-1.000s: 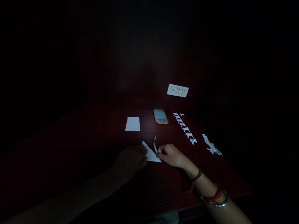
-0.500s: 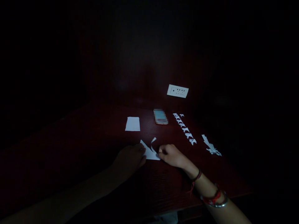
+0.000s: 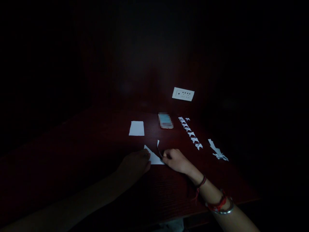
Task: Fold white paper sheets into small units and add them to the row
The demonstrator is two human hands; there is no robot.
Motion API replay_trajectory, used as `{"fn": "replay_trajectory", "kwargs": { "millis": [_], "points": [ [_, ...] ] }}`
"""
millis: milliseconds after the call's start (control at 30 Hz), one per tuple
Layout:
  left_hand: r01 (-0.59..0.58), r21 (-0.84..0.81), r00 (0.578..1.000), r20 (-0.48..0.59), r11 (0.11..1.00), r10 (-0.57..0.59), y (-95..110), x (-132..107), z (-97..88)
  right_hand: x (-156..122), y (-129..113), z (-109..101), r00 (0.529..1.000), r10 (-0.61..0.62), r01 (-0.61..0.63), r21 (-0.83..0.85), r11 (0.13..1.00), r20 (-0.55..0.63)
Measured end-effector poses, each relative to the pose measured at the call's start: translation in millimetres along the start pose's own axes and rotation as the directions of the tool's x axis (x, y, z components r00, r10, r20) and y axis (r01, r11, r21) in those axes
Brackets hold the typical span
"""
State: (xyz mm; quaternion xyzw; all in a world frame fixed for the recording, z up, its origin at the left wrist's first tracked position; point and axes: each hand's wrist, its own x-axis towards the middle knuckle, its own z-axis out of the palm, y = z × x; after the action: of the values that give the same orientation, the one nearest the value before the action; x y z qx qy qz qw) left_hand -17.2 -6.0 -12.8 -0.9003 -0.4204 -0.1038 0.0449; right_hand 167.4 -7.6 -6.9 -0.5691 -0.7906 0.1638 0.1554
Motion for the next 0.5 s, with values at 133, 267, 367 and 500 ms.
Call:
{"fn": "replay_trajectory", "kwargs": {
  "millis": [133, 267, 367, 500],
  "points": [
    [-0.012, 0.009, 1.000, -0.017, 1.000, 0.013, -1, -1, 1.3, 0, 1, 0, 0.999, 0.031, -0.030, 0.024, 0.999, -0.014],
    [-0.008, -0.006, 0.998, -0.062, 1.000, 0.008, -5, -2, 4.5, -1, 0, -2, 1.000, -0.012, 0.012, 0.101, 0.995, -0.003],
    [-0.048, 0.010, 0.989, -0.137, 0.999, 0.049, -5, -3, 6.5, -2, 0, -3, 0.998, -0.050, 0.046, 0.133, 0.990, 0.024],
    [-0.172, 0.015, 0.971, -0.164, 0.985, 0.172, 8, -8, 6.3, -2, 0, -3, 1.000, -0.027, 0.025, 0.112, 0.993, 0.015]
  ]
}}
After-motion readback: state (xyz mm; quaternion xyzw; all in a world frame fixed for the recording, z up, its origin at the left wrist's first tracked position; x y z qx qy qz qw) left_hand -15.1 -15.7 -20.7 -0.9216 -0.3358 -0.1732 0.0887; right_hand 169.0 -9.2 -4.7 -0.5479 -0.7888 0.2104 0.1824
